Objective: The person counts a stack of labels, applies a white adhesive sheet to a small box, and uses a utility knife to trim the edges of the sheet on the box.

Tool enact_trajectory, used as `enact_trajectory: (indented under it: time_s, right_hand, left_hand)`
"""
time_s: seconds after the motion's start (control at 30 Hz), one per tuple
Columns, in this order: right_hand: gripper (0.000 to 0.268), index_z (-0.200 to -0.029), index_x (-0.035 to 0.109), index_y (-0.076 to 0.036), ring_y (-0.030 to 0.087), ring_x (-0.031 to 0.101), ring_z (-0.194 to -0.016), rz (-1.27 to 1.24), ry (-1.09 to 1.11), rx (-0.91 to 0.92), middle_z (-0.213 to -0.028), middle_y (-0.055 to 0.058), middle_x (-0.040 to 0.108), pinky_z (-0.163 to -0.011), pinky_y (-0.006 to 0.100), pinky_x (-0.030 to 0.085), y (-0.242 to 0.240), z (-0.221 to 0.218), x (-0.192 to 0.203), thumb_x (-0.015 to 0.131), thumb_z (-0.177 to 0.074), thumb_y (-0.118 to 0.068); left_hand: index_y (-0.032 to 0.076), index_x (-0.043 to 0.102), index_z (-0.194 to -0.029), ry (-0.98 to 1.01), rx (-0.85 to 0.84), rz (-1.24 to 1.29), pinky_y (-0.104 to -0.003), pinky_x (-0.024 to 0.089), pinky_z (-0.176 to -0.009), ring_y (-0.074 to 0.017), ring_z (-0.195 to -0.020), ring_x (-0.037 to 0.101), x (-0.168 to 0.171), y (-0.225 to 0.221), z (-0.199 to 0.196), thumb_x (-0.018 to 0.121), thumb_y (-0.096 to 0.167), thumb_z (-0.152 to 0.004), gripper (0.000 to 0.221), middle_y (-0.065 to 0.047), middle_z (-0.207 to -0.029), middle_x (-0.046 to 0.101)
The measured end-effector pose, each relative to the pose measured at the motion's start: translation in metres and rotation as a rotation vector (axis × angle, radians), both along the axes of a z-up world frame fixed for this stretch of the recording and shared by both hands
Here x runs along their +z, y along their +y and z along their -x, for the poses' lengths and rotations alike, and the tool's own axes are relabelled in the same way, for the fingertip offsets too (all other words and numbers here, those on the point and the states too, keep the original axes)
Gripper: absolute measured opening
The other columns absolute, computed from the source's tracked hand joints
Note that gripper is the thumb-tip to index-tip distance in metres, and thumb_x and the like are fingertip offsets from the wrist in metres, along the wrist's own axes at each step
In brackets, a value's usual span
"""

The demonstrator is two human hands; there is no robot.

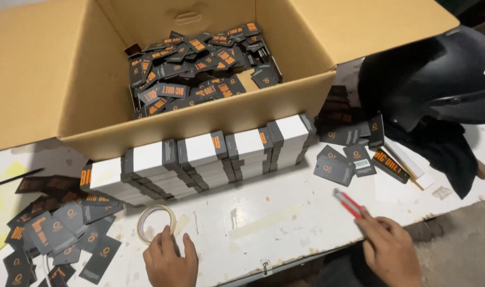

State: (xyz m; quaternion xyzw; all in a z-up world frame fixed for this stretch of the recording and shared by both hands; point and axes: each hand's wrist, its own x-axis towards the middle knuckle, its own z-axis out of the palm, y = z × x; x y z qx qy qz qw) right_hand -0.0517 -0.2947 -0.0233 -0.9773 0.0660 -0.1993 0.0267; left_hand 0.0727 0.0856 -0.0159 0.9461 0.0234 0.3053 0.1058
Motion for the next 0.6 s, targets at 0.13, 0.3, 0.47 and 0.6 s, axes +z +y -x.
enact_trajectory:
  time_s: [0.13, 0.3, 0.47, 0.6]
  right_hand:
    - [0.047, -0.113, 0.054, -0.030, 0.020, 0.051, -0.103, 0.079, 0.063, -0.356, -0.128, -0.012, 0.050, -0.081, 0.043, 0.049, -0.028, 0.000, -0.009, 0.054, -0.067, -0.023]
    - [0.046, -0.119, 0.043, -0.024, 0.037, 0.022, -0.133, 0.007, 0.227, -0.397, -0.138, 0.000, 0.035, -0.101, 0.050, 0.024, -0.059, -0.021, -0.009, 0.035, -0.080, -0.045]
    - [0.043, -0.114, 0.053, -0.015, 0.038, 0.036, -0.122, -0.124, -0.112, -0.152, -0.127, 0.015, 0.045, -0.095, 0.047, 0.035, -0.058, -0.084, 0.039, 0.051, -0.075, -0.033]
    - [0.059, -0.127, 0.038, -0.020, 0.028, 0.029, -0.124, -0.290, 0.155, 0.028, -0.134, 0.011, 0.034, -0.096, 0.040, 0.030, -0.077, -0.178, 0.066, 0.056, -0.072, -0.032]
  left_hand:
    - [0.010, 0.064, -0.103, -0.008, 0.072, -0.021, -0.038, 0.048, -0.073, -0.0286, -0.085, 0.054, -0.017, 0.002, -0.009, 0.061, 0.029, -0.071, 0.037, -0.010, -0.095, 0.058]
    - [0.007, 0.065, -0.099, -0.018, 0.047, 0.024, -0.041, 0.045, -0.075, -0.0306, -0.080, 0.054, -0.034, 0.010, -0.014, 0.058, 0.034, -0.068, 0.042, -0.013, -0.093, 0.061]
    - [0.006, 0.066, -0.098, -0.065, 0.046, 0.043, -0.040, 0.045, -0.071, -0.0289, -0.074, 0.056, -0.041, 0.013, -0.020, 0.059, 0.033, -0.066, 0.043, -0.013, -0.093, 0.061]
    - [0.007, 0.066, -0.099, -0.074, 0.088, 0.028, -0.041, 0.046, -0.073, -0.0312, -0.078, 0.054, -0.038, 0.005, -0.016, 0.059, 0.031, -0.066, 0.041, -0.012, -0.094, 0.061]
